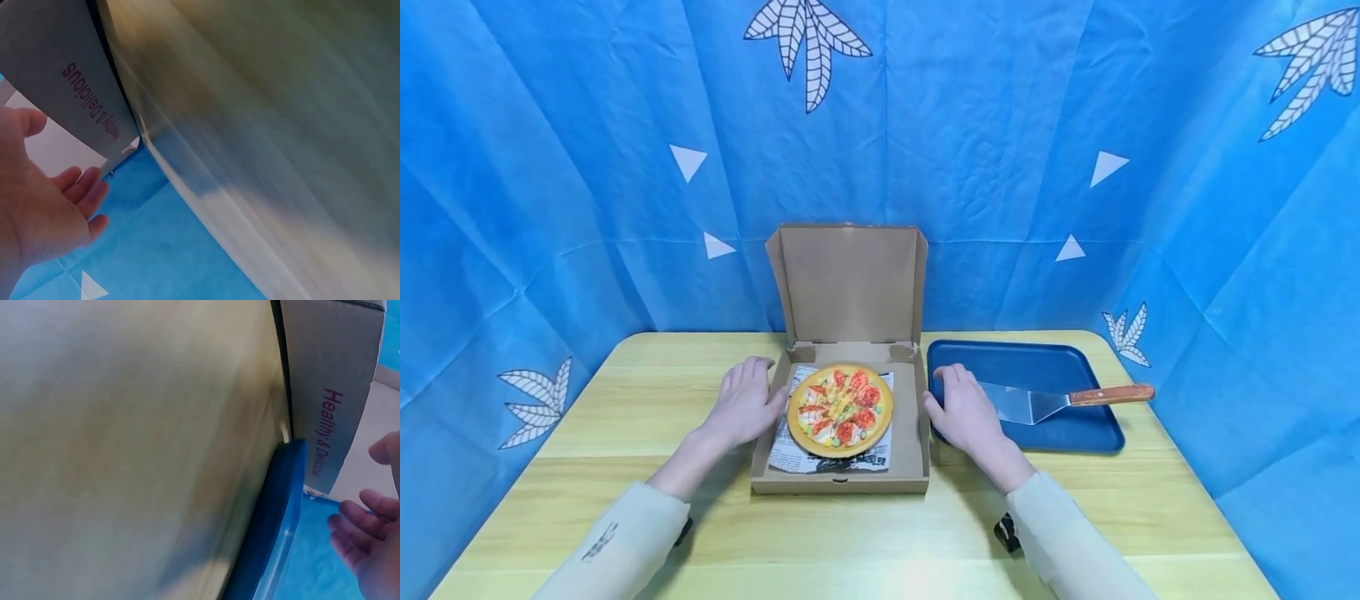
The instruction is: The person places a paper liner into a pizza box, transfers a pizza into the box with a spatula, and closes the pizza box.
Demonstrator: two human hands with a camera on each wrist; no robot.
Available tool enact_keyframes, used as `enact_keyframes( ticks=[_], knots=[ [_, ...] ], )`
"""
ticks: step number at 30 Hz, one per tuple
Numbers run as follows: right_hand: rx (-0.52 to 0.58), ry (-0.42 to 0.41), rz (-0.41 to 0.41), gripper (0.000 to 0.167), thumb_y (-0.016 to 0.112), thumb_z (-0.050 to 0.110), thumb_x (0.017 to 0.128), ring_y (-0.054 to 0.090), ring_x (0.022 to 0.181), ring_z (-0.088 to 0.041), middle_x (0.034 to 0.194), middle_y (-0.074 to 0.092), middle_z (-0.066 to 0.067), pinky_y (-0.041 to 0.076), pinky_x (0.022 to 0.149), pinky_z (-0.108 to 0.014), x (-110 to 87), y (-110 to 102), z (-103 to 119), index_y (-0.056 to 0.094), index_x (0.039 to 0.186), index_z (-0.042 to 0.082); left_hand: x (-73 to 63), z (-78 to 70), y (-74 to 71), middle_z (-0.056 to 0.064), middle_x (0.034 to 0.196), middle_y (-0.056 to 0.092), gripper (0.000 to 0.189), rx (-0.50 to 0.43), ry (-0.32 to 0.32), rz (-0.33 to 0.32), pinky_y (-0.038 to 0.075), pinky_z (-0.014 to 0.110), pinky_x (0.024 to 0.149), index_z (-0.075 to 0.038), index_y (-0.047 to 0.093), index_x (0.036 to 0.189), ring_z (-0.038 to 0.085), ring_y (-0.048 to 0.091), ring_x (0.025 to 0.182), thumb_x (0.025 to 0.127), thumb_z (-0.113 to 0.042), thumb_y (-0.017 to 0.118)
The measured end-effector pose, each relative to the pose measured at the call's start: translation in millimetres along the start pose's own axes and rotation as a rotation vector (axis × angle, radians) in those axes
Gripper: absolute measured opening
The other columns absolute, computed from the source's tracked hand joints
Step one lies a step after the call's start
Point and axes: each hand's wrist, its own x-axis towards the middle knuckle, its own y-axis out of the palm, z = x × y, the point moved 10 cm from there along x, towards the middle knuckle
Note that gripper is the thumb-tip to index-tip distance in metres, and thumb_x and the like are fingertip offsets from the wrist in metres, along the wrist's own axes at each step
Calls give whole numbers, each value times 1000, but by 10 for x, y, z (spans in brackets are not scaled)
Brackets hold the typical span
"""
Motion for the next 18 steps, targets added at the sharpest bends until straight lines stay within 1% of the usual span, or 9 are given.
enact_keyframes(
  ticks=[4, 9, 14, 18],
  knots=[
    [26, -18, -62, 48, 66, 24, 100, 58, 124, -40, 132, 60, -23, 50, 103, -57, 91, -92, 29, 55, 137, -4, 80, -13, -54, 29, 143, 45, 65, -48, -15, -53, 27, 59, 119, 11, 40, 147, 45, 40, 134, 101, -31, 59],
    [50, -28, -110, 50, 65, 23, 100, 56, 126, -40, 136, 57, -24, 48, 106, -57, 230, -162, 60, 53, 140, -6, 189, -26, -119, 28, 145, 43, 63, -90, -32, -82, 23, 59, 122, 10, 39, 147, 44, 37, 136, 102, -31, 57],
    [76, -10, -133, 52, 63, 25, 102, 56, 127, -39, 139, 55, -23, 50, 104, -57, 368, -198, 47, 50, 142, -5, 305, -30, -201, 28, 148, 40, 64, -122, -40, -112, 21, 59, 123, 9, 37, 149, 44, 35, 139, 103, -33, 55],
    [93, 1, -132, 54, 60, 26, 103, 54, 128, -39, 143, 52, -22, 50, 103, -57, 471, -211, 46, 46, 146, -4, 394, -8, -250, 27, 148, 40, 65, -143, -48, -130, 21, 58, 122, 8, 36, 149, 43, 34, 139, 102, -33, 53]
  ],
)
